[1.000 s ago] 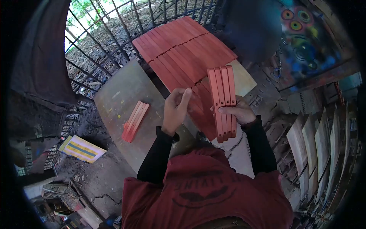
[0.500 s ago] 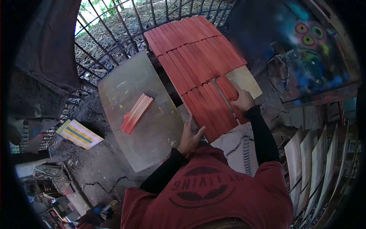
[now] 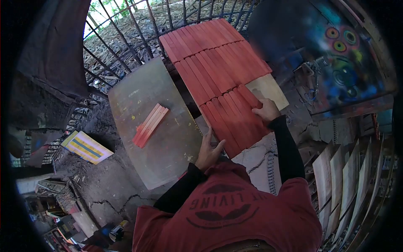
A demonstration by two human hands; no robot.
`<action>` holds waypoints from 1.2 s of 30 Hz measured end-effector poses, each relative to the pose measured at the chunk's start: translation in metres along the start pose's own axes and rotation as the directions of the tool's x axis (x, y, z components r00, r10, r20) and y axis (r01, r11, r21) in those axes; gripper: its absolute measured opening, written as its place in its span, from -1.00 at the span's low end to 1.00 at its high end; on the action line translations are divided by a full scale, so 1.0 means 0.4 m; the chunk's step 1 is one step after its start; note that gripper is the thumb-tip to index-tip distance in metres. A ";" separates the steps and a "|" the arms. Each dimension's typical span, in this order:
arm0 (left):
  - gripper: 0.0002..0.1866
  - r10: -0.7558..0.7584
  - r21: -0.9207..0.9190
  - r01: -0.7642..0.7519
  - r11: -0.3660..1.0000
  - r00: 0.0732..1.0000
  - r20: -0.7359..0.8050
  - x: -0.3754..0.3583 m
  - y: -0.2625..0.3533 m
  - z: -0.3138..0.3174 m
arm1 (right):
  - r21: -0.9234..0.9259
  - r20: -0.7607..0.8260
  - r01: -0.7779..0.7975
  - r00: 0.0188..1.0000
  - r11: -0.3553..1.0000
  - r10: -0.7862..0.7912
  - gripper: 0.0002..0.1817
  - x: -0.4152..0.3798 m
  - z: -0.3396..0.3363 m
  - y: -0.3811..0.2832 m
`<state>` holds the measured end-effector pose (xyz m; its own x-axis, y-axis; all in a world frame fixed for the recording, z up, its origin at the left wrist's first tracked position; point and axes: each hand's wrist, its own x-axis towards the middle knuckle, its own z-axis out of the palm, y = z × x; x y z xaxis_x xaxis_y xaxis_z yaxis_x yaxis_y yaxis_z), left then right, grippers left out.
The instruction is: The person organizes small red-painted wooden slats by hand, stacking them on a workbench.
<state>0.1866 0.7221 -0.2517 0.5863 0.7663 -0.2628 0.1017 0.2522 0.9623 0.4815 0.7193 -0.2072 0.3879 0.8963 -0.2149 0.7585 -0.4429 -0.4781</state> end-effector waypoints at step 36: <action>-0.17 0.045 0.045 -0.046 0.998 0.999 0.014 0.016 -0.019 -0.036 | -0.387 -0.127 -0.134 0.988 0.912 0.091 -0.62 0.087 0.048 0.134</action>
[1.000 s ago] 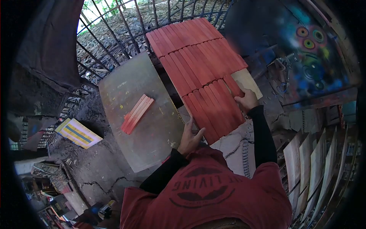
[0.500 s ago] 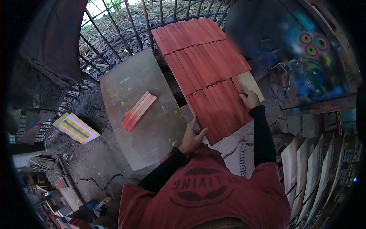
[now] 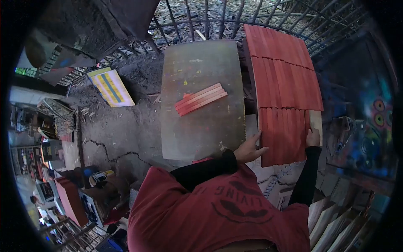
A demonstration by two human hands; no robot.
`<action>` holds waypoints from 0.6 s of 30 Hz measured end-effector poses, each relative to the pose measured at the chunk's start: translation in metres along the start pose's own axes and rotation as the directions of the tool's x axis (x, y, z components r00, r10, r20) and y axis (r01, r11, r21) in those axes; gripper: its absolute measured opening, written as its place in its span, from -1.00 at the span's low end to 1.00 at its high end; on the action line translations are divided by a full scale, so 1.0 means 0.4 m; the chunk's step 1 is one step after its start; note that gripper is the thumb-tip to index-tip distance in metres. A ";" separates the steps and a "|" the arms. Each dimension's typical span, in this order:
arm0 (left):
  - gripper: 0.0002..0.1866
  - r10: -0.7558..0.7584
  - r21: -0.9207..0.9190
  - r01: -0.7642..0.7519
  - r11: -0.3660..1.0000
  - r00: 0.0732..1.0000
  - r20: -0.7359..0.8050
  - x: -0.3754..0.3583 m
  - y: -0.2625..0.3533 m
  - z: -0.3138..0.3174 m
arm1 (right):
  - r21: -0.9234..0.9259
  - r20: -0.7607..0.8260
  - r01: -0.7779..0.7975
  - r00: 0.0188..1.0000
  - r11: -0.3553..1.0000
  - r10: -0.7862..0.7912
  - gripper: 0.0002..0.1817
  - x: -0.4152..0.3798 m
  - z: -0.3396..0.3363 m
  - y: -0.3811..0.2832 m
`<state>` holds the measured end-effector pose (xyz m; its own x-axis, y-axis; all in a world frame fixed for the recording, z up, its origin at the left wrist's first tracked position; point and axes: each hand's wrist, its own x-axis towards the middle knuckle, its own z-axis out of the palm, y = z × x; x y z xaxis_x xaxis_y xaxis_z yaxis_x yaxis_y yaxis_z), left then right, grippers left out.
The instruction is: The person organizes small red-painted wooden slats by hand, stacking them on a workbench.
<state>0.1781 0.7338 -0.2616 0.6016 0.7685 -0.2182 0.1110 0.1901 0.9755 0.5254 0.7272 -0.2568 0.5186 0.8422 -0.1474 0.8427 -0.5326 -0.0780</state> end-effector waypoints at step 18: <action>-0.26 0.023 0.874 0.239 0.422 0.961 -0.274 0.037 -0.153 -0.672 | 0.441 -0.356 0.356 0.912 0.824 -0.203 -0.67 -0.110 -0.168 -0.201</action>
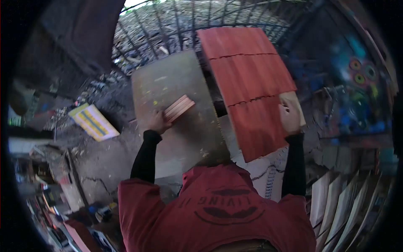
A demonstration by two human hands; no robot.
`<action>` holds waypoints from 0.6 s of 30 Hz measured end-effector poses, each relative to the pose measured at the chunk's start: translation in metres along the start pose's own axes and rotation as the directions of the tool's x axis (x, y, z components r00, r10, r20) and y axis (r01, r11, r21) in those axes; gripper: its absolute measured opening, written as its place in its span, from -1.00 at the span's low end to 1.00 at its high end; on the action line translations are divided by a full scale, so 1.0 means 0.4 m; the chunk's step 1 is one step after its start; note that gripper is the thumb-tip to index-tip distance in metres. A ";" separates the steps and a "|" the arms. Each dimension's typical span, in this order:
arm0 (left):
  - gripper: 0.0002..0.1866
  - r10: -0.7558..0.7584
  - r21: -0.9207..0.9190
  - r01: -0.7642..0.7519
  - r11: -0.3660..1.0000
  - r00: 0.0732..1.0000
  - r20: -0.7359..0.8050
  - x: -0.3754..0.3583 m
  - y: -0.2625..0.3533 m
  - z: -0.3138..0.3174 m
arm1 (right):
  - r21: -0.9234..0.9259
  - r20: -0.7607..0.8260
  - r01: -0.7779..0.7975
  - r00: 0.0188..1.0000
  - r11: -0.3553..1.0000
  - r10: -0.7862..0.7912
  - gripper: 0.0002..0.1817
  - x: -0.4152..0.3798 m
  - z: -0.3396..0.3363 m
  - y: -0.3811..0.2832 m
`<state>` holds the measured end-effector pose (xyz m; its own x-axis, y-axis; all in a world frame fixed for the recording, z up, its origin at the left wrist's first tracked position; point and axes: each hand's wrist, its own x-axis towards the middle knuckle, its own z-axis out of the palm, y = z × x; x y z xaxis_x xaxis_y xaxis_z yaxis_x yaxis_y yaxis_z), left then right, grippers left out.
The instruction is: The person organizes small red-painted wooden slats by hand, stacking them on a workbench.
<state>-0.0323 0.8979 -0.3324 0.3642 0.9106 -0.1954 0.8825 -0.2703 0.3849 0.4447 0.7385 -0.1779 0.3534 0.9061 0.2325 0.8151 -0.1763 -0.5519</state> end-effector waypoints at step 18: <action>-0.37 0.459 -0.336 -0.313 0.888 0.637 0.620 -0.050 0.686 -0.378 | 0.000 0.315 0.643 0.727 0.766 -0.611 -0.71 -0.082 0.007 -0.311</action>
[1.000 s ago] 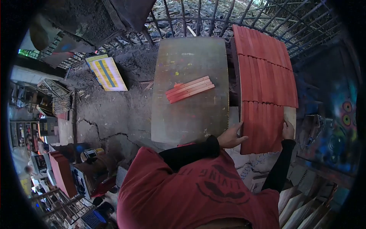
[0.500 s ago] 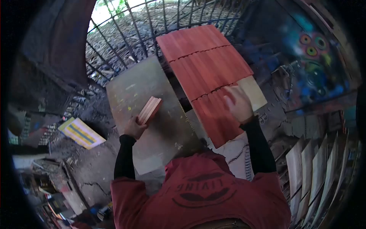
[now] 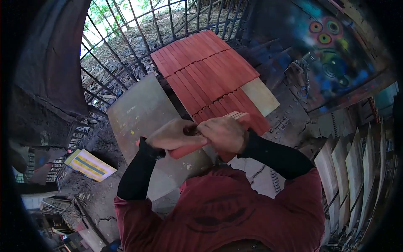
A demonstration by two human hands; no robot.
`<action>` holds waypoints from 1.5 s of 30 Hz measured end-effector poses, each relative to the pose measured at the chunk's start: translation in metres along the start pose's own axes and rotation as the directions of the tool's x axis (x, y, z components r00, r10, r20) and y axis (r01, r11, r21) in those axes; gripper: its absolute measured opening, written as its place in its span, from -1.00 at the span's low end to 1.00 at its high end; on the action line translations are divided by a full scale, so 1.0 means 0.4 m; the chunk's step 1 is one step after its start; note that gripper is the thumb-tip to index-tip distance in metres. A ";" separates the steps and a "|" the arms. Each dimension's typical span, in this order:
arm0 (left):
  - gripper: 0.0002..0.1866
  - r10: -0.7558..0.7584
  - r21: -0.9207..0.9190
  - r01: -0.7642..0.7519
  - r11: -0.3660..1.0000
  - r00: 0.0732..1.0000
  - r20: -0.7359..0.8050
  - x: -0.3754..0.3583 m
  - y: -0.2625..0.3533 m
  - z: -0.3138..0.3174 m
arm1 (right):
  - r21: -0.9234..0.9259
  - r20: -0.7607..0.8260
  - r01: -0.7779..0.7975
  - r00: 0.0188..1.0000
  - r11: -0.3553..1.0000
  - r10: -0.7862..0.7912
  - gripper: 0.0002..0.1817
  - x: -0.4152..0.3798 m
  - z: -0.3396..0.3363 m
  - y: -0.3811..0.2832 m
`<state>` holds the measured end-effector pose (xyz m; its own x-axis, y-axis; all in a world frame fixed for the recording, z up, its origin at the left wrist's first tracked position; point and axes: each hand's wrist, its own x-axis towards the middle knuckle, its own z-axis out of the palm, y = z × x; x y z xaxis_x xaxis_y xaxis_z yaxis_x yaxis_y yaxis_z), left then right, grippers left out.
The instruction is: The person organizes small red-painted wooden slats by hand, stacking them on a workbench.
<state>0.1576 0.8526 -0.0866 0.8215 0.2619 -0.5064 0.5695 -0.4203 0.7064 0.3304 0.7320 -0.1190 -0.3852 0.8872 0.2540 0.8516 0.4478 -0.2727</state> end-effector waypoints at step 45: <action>-0.31 -0.393 -0.835 -0.285 0.471 0.780 -0.488 0.190 -0.071 0.483 | 0.133 0.056 -0.755 0.652 0.642 0.756 -0.55 -0.357 -0.016 0.634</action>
<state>0.1987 0.7166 -0.2406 0.4306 0.7929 -0.4310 0.0568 0.4528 0.8898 0.6036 0.7180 -0.2183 0.3728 0.9233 -0.0923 0.7900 -0.3680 -0.4903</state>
